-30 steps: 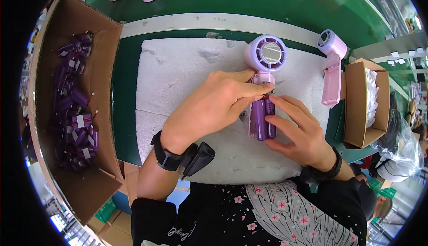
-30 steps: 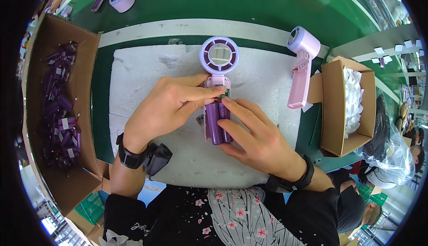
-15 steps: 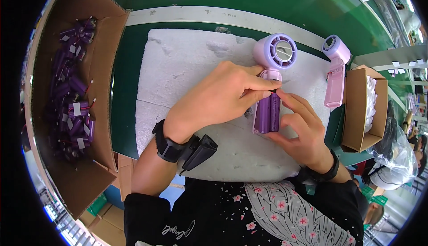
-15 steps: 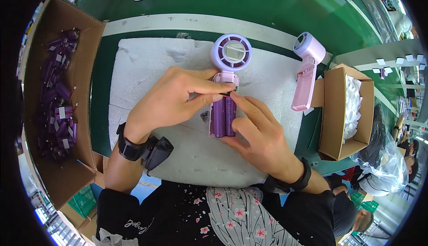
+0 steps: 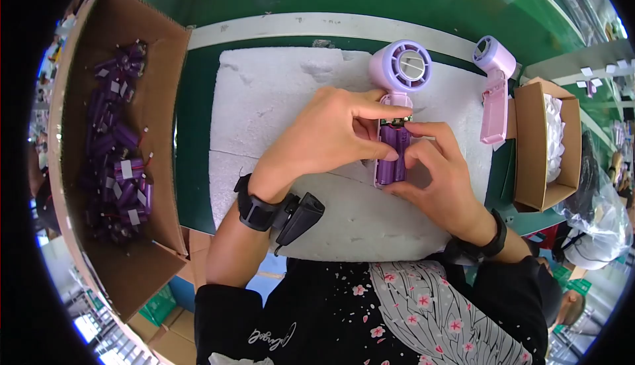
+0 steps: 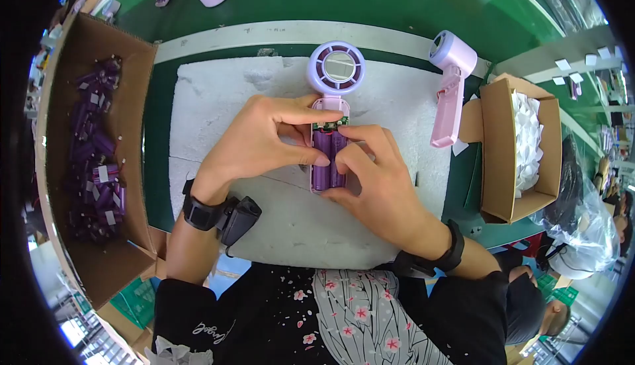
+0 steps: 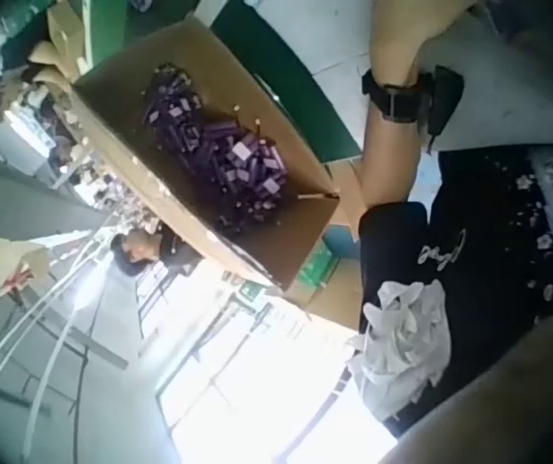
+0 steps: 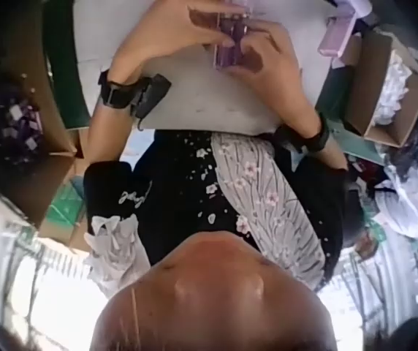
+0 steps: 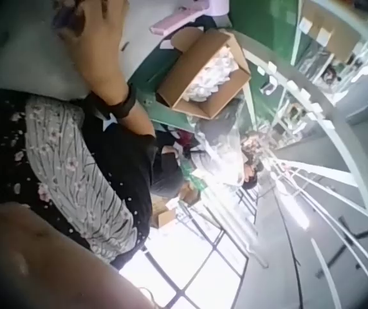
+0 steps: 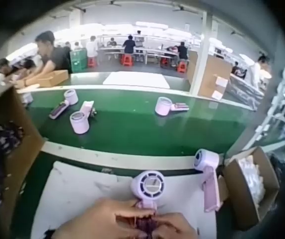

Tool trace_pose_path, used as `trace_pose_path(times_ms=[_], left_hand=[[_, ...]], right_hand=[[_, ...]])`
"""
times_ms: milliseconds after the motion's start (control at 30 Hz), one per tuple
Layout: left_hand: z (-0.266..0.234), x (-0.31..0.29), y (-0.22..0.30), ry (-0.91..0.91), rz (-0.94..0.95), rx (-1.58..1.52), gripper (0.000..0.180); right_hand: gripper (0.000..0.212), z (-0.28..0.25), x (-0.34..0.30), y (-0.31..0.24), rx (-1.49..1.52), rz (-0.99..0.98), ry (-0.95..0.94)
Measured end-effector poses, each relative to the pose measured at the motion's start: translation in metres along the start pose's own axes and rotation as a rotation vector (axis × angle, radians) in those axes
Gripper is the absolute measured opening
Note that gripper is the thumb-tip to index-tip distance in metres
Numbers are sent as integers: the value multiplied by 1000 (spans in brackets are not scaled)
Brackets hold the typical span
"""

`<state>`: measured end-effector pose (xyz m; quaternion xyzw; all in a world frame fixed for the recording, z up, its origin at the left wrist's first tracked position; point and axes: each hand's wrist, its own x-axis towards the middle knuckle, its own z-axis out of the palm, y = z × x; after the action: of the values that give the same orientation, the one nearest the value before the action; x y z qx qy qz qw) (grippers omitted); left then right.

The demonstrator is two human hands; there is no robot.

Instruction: The person assembles a handheld fan by connecting a battery pack to a circuit board and fitting them into the fan housing. They test the fan by pressing a button on the circuit board before setting it on the conveyor belt.

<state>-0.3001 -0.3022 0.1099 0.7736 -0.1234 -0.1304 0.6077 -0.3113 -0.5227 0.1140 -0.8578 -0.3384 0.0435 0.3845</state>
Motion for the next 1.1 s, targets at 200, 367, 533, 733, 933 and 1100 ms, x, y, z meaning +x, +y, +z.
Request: trace_pose_path(times_ms=[200, 367, 533, 733, 933, 1100], left_hand=[[4, -3, -3, -11, -112, -91, 54], [7, -3, -3, -10, -82, -63, 55], [6, -5, -7, -10, -55, -22, 54], [4, 0, -5, -58, -11, 29, 59], [-22, -9, -8, 505, -27, 251, 58], [-34, 0, -22, 567, -29, 256, 59]], right_hand=[[54, 2, 3, 11, 32, -117, 39], [70, 0, 2, 13, 49, -120, -7], [77, -1, 1, 15, -39, -214, -54], [65, -3, 8, 5, -184, -202, -61], [40, -1, 50, 12, -231, -69, 272], [30, -11, 19, 24, -100, -7, -48]])
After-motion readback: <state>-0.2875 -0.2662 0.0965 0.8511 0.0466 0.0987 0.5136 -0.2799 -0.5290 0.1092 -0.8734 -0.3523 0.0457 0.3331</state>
